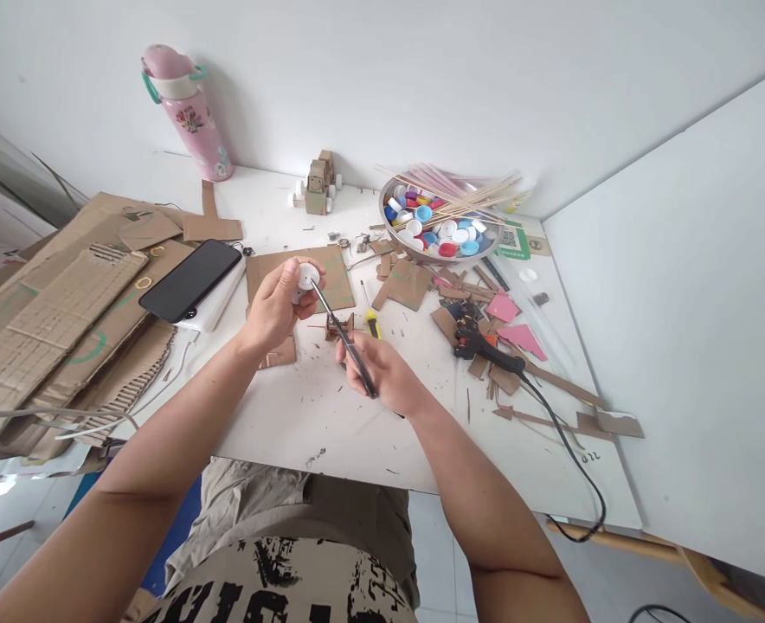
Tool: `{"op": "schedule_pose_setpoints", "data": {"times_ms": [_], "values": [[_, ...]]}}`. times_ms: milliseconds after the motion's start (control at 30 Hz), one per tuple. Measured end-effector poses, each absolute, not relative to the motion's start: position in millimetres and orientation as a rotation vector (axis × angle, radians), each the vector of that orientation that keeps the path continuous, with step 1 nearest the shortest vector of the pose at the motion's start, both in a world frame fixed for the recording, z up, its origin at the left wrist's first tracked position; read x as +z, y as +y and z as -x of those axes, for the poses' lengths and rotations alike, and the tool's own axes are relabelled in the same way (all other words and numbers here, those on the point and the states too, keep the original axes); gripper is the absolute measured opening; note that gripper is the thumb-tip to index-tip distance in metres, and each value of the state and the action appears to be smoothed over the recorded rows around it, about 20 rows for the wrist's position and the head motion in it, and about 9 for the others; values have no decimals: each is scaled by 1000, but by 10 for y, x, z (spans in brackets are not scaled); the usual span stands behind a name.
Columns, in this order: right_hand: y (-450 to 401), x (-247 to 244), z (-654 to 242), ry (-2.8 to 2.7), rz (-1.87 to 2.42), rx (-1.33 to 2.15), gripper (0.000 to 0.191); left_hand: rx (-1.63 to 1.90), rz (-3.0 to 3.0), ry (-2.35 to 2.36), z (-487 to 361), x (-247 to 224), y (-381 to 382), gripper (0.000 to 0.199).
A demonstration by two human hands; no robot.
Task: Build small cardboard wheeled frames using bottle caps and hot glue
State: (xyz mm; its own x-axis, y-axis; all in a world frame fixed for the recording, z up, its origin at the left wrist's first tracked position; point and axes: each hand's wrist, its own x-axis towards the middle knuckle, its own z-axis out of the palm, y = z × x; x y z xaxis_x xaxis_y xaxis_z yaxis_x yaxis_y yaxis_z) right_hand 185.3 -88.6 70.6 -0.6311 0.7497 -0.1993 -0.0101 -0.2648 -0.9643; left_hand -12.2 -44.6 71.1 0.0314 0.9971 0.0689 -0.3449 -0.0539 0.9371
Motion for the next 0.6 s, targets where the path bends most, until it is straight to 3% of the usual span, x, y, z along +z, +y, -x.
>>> {"op": "schedule_pose_setpoints", "data": {"times_ms": [167,400,600], "values": [[-964,780,-1851,-1771,1276,1549,49,1430,-871,846,46,757,-498,44],[-1038,914,-1881,-1887,1220,1537,41,1458,-707,708,53,879,-554,32],[-1030,728,-1925,-2037,1335,898,28,1416,-779,713,39,786,-556,40]]}}
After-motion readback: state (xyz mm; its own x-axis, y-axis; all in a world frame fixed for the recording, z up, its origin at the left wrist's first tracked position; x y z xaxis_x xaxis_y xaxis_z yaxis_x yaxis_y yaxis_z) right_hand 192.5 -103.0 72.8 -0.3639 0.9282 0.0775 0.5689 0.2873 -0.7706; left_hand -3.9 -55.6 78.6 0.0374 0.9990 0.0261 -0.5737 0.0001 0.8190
